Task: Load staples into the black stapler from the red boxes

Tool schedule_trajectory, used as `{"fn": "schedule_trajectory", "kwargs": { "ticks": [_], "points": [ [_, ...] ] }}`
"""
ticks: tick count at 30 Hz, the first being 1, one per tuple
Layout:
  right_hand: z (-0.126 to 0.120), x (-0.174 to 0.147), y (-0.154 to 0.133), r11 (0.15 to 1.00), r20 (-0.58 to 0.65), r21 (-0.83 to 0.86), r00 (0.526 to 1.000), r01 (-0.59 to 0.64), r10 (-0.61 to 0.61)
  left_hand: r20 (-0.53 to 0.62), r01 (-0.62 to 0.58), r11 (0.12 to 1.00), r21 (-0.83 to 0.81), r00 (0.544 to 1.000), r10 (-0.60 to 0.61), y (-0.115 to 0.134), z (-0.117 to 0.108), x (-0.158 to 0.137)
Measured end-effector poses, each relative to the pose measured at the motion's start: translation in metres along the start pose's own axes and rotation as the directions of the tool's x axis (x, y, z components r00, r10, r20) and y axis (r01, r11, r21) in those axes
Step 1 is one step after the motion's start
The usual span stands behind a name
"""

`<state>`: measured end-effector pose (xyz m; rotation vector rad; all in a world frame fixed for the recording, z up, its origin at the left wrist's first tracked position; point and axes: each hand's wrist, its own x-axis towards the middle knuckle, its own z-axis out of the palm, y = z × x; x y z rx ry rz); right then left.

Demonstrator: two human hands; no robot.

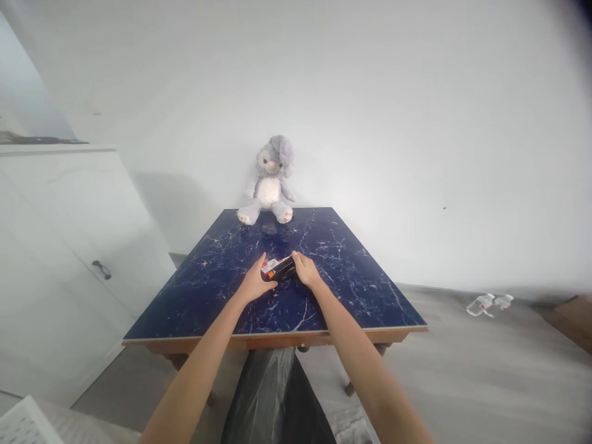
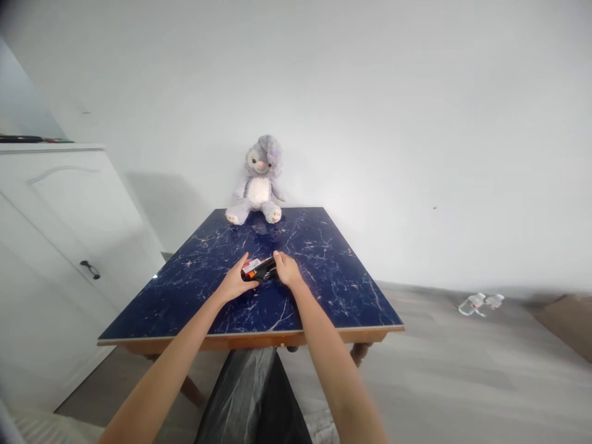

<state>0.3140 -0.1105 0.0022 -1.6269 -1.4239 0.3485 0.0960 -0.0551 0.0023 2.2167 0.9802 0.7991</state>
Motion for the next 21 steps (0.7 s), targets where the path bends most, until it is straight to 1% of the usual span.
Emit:
{"fn": "schedule_trajectory", "kwargs": {
  "ticks": [3, 5, 10, 12, 14, 15, 17, 19, 21],
  "points": [
    [0.001, 0.002, 0.001, 1.000, -0.023, 0.017, 1.000, -0.001, 0.002, -0.026, 0.016, 1.000, 0.019, 1.000, -0.015, -0.001, 0.000, 0.000],
    [0.001, 0.002, 0.002, 1.000, -0.026, 0.022, 1.000, -0.009, 0.009, -0.016, 0.011, 0.999, 0.031, 1.000, -0.010, -0.001, 0.000, 0.001],
    [0.000, 0.001, 0.006, 1.000, -0.039, 0.021, 0.999, -0.006, 0.007, 0.078, -0.033, 0.999, -0.009, 0.996, 0.033, -0.007, -0.006, 0.010],
    [-0.004, 0.000, 0.011, 0.999, -0.061, 0.019, 0.997, -0.037, 0.038, 0.103, -0.047, 0.999, -0.022, 0.993, 0.049, -0.011, -0.008, 0.013],
    [-0.010, -0.001, 0.016, 0.997, -0.067, 0.020, 0.995, -0.077, 0.078, 0.086, -0.086, 0.996, -0.004, 0.993, 0.086, -0.015, -0.010, 0.014],
    [-0.014, -0.002, 0.018, 0.996, -0.050, 0.022, 0.995, -0.081, 0.082, 0.070, -0.106, 0.994, 0.015, 0.992, 0.104, -0.016, -0.010, 0.014],
    [-0.019, -0.005, 0.021, 0.999, 0.020, 0.021, 0.999, -0.035, 0.034, 0.041, -0.128, 0.990, 0.056, 0.991, 0.125, -0.017, -0.011, 0.012],
    [-0.021, -0.009, 0.021, 0.999, 0.085, 0.007, 0.995, 0.047, -0.047, 0.011, -0.134, 0.987, 0.090, 0.991, 0.133, -0.017, -0.012, 0.011],
    [-0.021, -0.013, 0.020, 0.993, 0.111, -0.023, 0.987, 0.116, -0.113, -0.026, -0.143, 0.983, 0.117, 0.989, 0.147, -0.017, -0.012, 0.010]
  ]
}}
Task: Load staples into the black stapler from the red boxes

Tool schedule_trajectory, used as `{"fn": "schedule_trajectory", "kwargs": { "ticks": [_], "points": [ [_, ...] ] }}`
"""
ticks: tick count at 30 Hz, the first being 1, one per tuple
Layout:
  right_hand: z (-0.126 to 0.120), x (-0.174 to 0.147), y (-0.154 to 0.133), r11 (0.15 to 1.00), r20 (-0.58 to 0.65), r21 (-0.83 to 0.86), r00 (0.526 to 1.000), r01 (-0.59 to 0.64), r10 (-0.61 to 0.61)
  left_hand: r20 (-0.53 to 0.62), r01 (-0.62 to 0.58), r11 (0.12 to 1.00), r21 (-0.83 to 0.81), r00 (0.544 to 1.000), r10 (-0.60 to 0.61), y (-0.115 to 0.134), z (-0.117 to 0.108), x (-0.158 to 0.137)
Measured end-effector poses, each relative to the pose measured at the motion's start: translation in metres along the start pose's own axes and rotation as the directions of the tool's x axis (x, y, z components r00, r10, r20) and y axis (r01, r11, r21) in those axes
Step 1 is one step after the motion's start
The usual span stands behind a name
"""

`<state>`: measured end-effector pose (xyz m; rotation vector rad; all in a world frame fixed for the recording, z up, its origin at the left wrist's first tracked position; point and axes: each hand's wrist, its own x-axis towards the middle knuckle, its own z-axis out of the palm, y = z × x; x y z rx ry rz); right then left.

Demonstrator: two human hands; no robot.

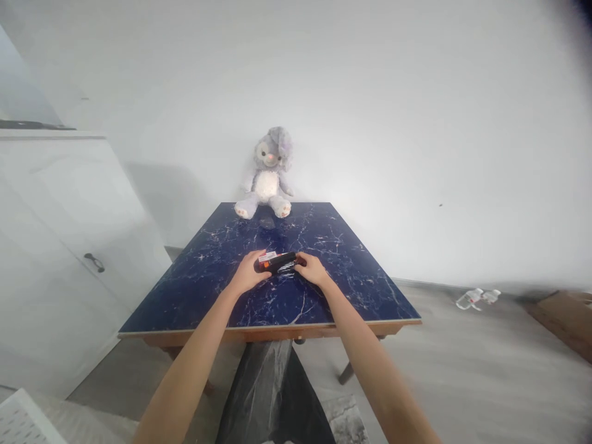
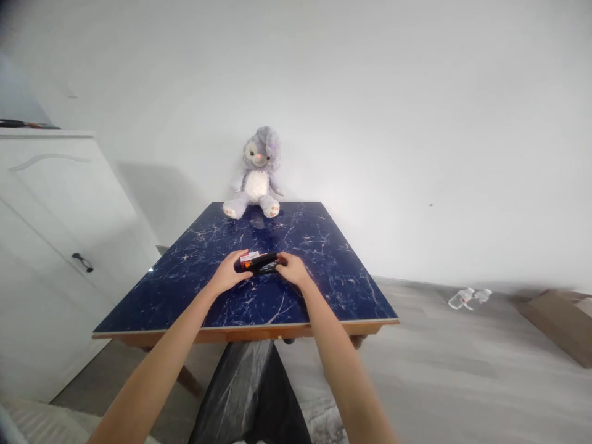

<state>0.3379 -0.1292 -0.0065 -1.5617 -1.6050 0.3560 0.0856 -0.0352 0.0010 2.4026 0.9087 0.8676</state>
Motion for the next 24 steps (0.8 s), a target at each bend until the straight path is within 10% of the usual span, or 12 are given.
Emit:
{"fn": "schedule_trajectory", "kwargs": {
  "ticks": [13, 24],
  "points": [
    [0.002, -0.004, 0.002, 0.999, 0.009, -0.032, 1.000, 0.027, -0.027, -0.168, -0.190, 0.956, 0.225, 0.959, 0.230, 0.010, -0.001, -0.012],
    [0.000, -0.003, -0.002, 0.999, 0.021, -0.041, 0.999, -0.029, 0.030, -0.136, -0.122, 0.964, 0.235, 0.978, 0.157, 0.011, -0.001, -0.010]
  ]
}}
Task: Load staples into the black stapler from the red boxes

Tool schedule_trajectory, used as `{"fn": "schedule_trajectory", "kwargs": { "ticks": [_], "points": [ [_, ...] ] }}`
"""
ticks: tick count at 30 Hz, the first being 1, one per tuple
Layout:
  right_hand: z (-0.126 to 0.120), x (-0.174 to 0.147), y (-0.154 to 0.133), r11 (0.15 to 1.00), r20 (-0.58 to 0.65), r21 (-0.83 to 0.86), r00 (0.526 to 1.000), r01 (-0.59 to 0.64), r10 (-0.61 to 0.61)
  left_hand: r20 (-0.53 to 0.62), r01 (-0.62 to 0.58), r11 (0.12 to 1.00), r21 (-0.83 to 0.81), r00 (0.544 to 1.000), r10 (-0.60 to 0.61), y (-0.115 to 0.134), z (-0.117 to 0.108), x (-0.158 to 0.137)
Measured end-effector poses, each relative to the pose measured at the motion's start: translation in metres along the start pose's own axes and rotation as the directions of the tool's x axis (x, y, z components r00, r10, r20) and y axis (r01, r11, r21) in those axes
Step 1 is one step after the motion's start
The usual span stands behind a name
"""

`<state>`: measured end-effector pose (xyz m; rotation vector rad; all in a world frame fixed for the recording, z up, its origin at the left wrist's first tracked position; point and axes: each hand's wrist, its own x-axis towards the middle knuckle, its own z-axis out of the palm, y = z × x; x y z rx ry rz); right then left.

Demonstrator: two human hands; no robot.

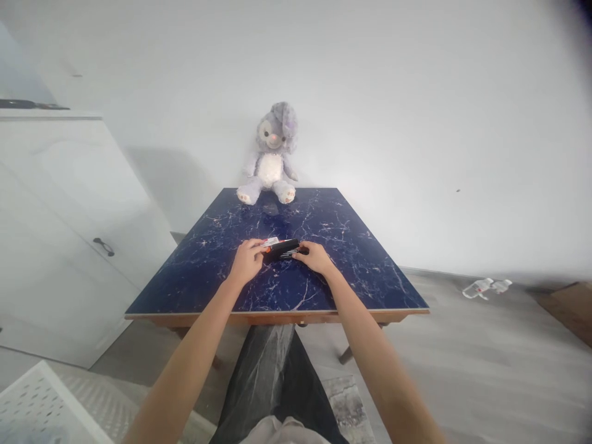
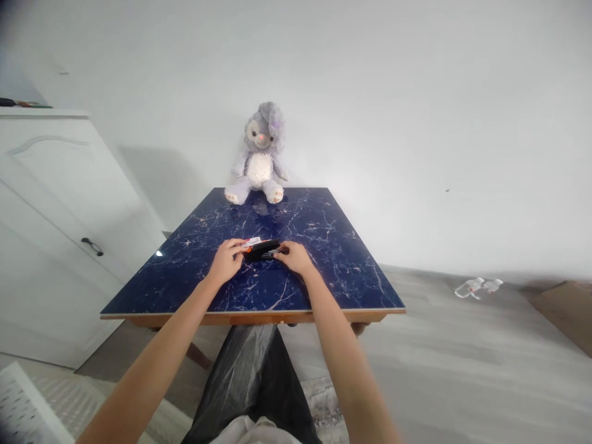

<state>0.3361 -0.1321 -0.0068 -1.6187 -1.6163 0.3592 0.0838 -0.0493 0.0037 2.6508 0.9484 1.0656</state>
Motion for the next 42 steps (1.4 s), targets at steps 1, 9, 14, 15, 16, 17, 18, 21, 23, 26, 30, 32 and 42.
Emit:
{"fn": "schedule_trajectory", "kwargs": {
  "ticks": [1, 9, 14, 15, 16, 17, 18, 21, 23, 26, 30, 32, 42],
  "points": [
    [0.000, 0.000, 0.000, 1.000, 0.001, -0.001, 1.000, -0.004, 0.004, -0.003, 0.002, 1.000, 0.002, 1.000, -0.002, 0.001, 0.000, 0.000],
    [-0.002, 0.001, 0.001, 1.000, 0.024, -0.022, 1.000, -0.004, 0.004, 0.041, -0.011, 1.000, 0.009, 0.999, 0.011, -0.001, -0.002, -0.001],
    [-0.007, 0.002, 0.004, 1.000, 0.046, -0.007, 0.999, 0.005, -0.005, 0.055, -0.027, 0.997, 0.070, 0.998, 0.024, 0.001, -0.004, -0.002],
    [-0.010, 0.003, 0.004, 1.000, 0.065, 0.000, 0.998, 0.013, -0.013, 0.055, -0.029, 0.996, 0.085, 0.998, 0.024, 0.001, -0.005, -0.001],
    [-0.013, 0.004, 0.005, 1.000, 0.091, 0.008, 0.996, 0.023, -0.024, 0.055, -0.029, 0.995, 0.099, 0.998, 0.023, 0.002, -0.006, -0.001],
    [-0.016, 0.005, 0.006, 0.999, 0.121, 0.014, 0.992, 0.036, -0.037, 0.054, -0.028, 0.994, 0.108, 0.998, 0.022, 0.003, -0.006, -0.001],
    [-0.019, 0.006, 0.007, 0.999, 0.150, 0.017, 0.987, 0.050, -0.052, 0.053, -0.027, 0.994, 0.110, 0.998, 0.021, 0.003, -0.006, -0.001],
    [-0.026, 0.009, 0.009, 0.997, 0.206, 0.008, 0.975, 0.079, -0.079, 0.058, -0.016, 0.997, 0.076, 0.998, 0.011, 0.003, -0.006, -0.001],
    [-0.026, 0.010, 0.010, 0.996, 0.203, 0.001, 0.975, 0.089, -0.087, 0.067, -0.003, 0.999, 0.047, 0.998, -0.001, 0.003, -0.005, -0.002],
    [-0.023, 0.009, 0.012, 0.994, 0.182, 0.003, 0.977, 0.113, -0.112, 0.079, 0.012, 0.999, 0.048, 0.997, -0.016, 0.005, -0.005, -0.004],
    [-0.018, 0.007, 0.012, 0.994, 0.169, 0.003, 0.980, 0.110, -0.109, 0.101, -0.012, 0.992, 0.124, 0.995, -0.001, 0.011, -0.008, -0.008],
    [-0.017, 0.006, 0.011, 0.992, 0.152, 0.011, 0.981, 0.123, -0.123, 0.107, -0.023, 0.988, 0.152, 0.994, 0.006, 0.014, -0.009, -0.009],
    [-0.024, 0.008, 0.010, 0.989, 0.191, 0.002, 0.971, 0.149, -0.147, 0.095, -0.015, 0.985, 0.171, 0.995, -0.001, 0.019, -0.011, -0.006]
  ]
}}
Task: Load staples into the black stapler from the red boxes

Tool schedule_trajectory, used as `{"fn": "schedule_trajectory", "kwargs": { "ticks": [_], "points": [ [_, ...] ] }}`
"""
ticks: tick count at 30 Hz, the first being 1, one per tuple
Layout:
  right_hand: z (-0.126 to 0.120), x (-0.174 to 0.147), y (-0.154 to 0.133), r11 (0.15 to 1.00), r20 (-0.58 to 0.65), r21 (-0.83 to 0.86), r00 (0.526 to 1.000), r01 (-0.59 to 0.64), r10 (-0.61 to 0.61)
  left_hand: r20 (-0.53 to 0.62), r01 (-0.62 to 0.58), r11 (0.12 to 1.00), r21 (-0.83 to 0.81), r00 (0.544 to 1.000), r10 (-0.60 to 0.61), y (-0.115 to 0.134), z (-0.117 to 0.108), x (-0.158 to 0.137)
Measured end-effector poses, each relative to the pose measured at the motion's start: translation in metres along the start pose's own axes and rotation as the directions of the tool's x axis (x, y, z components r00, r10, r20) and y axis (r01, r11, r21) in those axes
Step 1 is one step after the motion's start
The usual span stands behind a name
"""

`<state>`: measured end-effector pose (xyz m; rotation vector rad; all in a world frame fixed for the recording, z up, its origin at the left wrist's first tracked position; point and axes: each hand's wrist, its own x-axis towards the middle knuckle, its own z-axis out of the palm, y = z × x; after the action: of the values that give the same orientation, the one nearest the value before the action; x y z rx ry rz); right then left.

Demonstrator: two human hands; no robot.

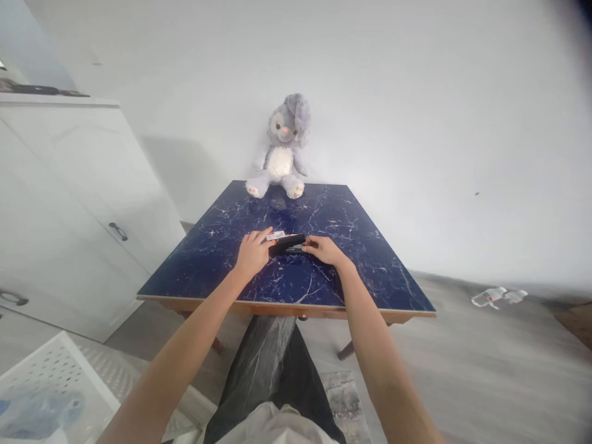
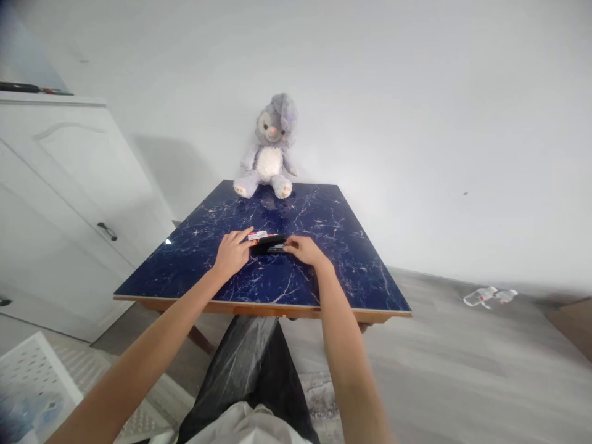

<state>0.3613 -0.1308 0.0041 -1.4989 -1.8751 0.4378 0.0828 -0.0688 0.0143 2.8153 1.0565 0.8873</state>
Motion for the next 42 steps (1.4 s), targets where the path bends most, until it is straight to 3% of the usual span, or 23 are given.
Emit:
{"fn": "schedule_trajectory", "kwargs": {
  "ticks": [6, 15, 23, 37, 42],
  "points": [
    [-0.002, -0.002, -0.002, 1.000, -0.013, -0.026, 1.000, 0.008, -0.008, -0.042, -0.031, 0.999, 0.028, 0.999, 0.032, -0.001, 0.006, 0.000],
    [0.007, -0.007, -0.007, 1.000, -0.070, -0.015, 0.997, -0.011, 0.010, -0.069, -0.101, 0.992, -0.076, 0.993, 0.096, -0.005, 0.010, 0.002],
    [0.000, -0.003, -0.002, 0.998, -0.060, -0.032, 0.997, -0.059, 0.057, -0.086, -0.059, 0.997, -0.059, 0.995, 0.053, -0.009, 0.009, 0.002],
    [-0.005, -0.005, 0.006, 0.995, -0.022, -0.079, 0.998, 0.065, -0.067, -0.098, -0.029, 0.999, 0.033, 0.995, 0.032, -0.012, 0.012, 0.002],
    [-0.002, -0.009, 0.003, 0.997, -0.057, -0.078, 0.998, 0.018, -0.023, -0.085, -0.030, 0.999, 0.044, 0.996, 0.033, -0.014, 0.013, 0.002]
  ]
}}
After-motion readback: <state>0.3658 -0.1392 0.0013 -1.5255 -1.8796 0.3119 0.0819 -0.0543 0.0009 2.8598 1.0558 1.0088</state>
